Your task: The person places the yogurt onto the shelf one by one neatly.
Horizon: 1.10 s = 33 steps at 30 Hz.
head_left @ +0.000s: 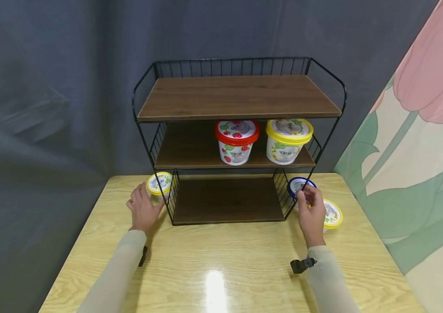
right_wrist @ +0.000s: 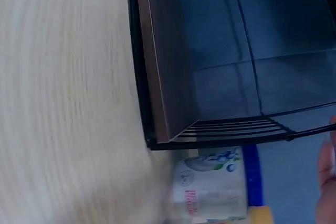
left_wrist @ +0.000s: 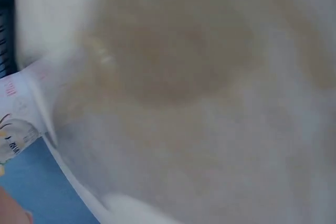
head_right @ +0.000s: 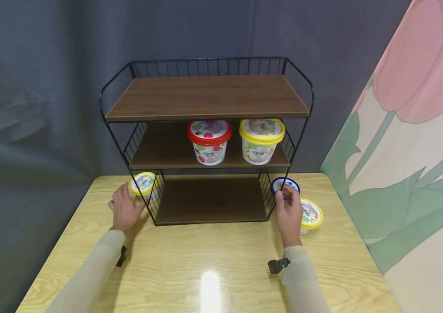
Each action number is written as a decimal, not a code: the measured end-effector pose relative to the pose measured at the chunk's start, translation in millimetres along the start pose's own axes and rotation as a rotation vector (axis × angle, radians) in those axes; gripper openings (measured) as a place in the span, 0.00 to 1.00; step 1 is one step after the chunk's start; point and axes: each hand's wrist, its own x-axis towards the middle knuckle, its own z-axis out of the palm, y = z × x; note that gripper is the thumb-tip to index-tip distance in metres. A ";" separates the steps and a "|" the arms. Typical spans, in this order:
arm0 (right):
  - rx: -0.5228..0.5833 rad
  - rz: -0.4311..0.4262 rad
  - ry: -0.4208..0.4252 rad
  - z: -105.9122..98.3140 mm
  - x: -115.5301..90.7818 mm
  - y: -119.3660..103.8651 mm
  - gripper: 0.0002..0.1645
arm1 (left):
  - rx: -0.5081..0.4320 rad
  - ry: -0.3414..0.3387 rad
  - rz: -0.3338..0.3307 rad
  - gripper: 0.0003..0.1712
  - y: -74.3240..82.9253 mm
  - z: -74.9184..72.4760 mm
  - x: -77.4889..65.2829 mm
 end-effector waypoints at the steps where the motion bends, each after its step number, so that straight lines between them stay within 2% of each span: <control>1: -0.015 -0.020 0.002 1.9 1.0 0.7 0.17 | -0.021 0.003 -0.021 0.56 0.2 -0.1 3.2; 5: -0.073 -0.098 0.016 11.6 2.7 7.9 0.10 | -0.082 -0.011 -0.108 0.60 0.4 -1.8 14.5; 9: -0.061 -0.119 0.028 19.8 -0.7 9.8 0.09 | -0.127 -0.061 -0.174 0.61 1.0 -6.9 20.1; 15: -0.055 -0.110 0.038 23.1 -2.5 8.1 0.10 | -0.147 -0.113 -0.194 0.54 2.3 -17.0 19.7; 22: -0.005 -0.155 0.070 19.9 -0.3 3.4 0.11 | -0.173 -0.170 -0.212 0.52 7.1 -27.2 13.7; 29: 0.031 -0.140 0.084 17.7 3.8 14.4 0.10 | -0.171 -0.226 -0.216 0.52 12.0 -38.6 -3.8; 33: 0.077 -0.128 0.097 18.1 4.5 10.2 0.10 | -0.174 -0.259 -0.209 0.55 13.3 -47.6 -15.2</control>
